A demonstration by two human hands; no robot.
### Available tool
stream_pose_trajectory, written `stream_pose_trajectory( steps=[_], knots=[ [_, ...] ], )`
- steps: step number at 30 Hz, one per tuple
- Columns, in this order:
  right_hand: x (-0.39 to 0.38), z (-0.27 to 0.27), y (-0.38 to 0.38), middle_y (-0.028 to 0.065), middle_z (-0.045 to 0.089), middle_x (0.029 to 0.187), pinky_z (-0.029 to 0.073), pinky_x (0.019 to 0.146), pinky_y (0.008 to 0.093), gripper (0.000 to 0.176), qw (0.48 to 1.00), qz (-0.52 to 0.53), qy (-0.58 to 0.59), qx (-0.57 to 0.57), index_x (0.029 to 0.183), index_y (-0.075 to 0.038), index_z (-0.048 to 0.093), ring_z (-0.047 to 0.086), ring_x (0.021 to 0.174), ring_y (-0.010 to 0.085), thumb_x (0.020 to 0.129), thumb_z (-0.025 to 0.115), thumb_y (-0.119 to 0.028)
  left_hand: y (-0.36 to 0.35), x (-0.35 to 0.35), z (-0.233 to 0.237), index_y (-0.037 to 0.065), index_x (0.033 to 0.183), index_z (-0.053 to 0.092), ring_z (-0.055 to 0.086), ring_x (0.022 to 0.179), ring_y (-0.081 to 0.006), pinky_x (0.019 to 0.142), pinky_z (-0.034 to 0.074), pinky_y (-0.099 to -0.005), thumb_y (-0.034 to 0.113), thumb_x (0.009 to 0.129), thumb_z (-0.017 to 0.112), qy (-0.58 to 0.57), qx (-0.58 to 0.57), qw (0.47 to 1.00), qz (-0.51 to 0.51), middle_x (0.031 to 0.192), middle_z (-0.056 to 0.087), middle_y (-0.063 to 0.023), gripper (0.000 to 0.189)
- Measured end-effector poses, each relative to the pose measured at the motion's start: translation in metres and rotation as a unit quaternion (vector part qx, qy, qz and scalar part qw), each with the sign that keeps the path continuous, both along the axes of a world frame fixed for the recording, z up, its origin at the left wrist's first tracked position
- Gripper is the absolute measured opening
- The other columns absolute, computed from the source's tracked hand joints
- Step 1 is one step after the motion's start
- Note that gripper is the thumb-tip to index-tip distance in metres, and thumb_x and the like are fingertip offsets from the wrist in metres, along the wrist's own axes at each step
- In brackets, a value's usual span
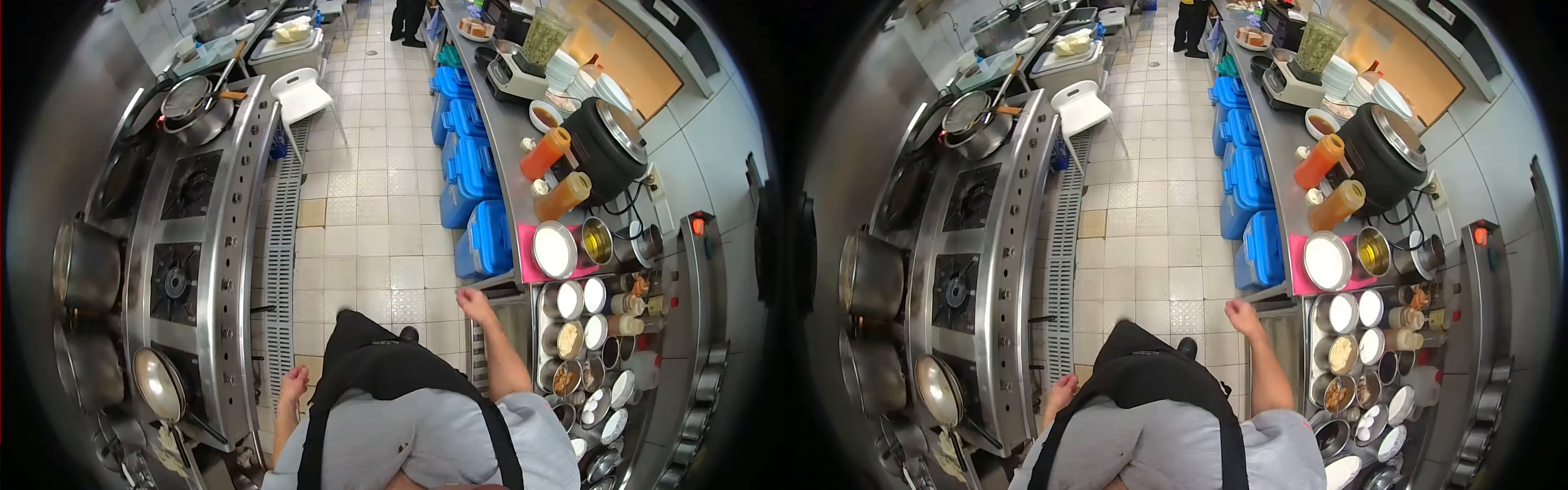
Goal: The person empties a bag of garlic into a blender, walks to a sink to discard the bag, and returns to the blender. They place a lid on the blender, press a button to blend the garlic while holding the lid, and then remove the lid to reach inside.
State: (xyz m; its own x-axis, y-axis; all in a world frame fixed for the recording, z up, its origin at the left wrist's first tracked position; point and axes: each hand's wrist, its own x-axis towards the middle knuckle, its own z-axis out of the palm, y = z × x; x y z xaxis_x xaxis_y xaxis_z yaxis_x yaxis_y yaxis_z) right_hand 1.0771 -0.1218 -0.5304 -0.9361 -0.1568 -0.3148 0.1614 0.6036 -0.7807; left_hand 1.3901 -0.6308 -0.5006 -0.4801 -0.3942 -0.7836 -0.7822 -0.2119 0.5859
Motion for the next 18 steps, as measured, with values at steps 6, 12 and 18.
stream_pose_trajectory(
  steps=[6, 12, 18],
  knots=[
    [-0.099, 0.013, -0.062, 0.0023, 0.067, 0.082, 0.05, 0.068, 0.0298, 0.02, 0.998, -0.058, 0.022, -0.026, 0.104, 0.0, 0.068, 0.06, 0.074, 0.0107, 0.097, 0.065, -0.018, -0.071, -0.085, -0.035, 0.003, 0.125, 0.067, 0.06, 0.074, -0.0132, 0.057, 0.046, -0.0301, 0.031, 0.093, 0.07, -0.073, -0.052, 0.985, -0.148, 0.091, 0.068, -0.0027, 0.043],
    [-0.099, -0.006, -0.115, 0.0028, 0.068, 0.087, 0.053, 0.073, 0.0291, 0.022, 0.986, -0.099, -0.128, -0.05, 0.109, 0.002, 0.068, 0.063, 0.078, 0.0114, 0.097, 0.065, -0.017, -0.2, -0.187, -0.107, -0.002, 0.117, 0.069, 0.066, 0.082, -0.0186, 0.071, 0.052, -0.034, 0.025, 0.094, 0.067, -0.062, -0.062, 0.981, -0.174, 0.096, 0.073, -0.009, 0.036],
    [-0.154, 0.073, -0.176, 0.0118, 0.075, 0.096, 0.056, 0.078, 0.0322, 0.026, 0.978, -0.192, -0.07, -0.038, 0.119, -0.001, 0.068, 0.07, 0.086, 0.017, 0.098, 0.063, -0.015, -0.308, -0.397, -0.091, -0.005, 0.113, 0.07, 0.069, 0.091, -0.0207, 0.08, 0.053, -0.0342, 0.024, 0.093, 0.067, 0.011, -0.135, 0.967, -0.217, 0.1, 0.075, -0.0113, 0.036]
  ],
)
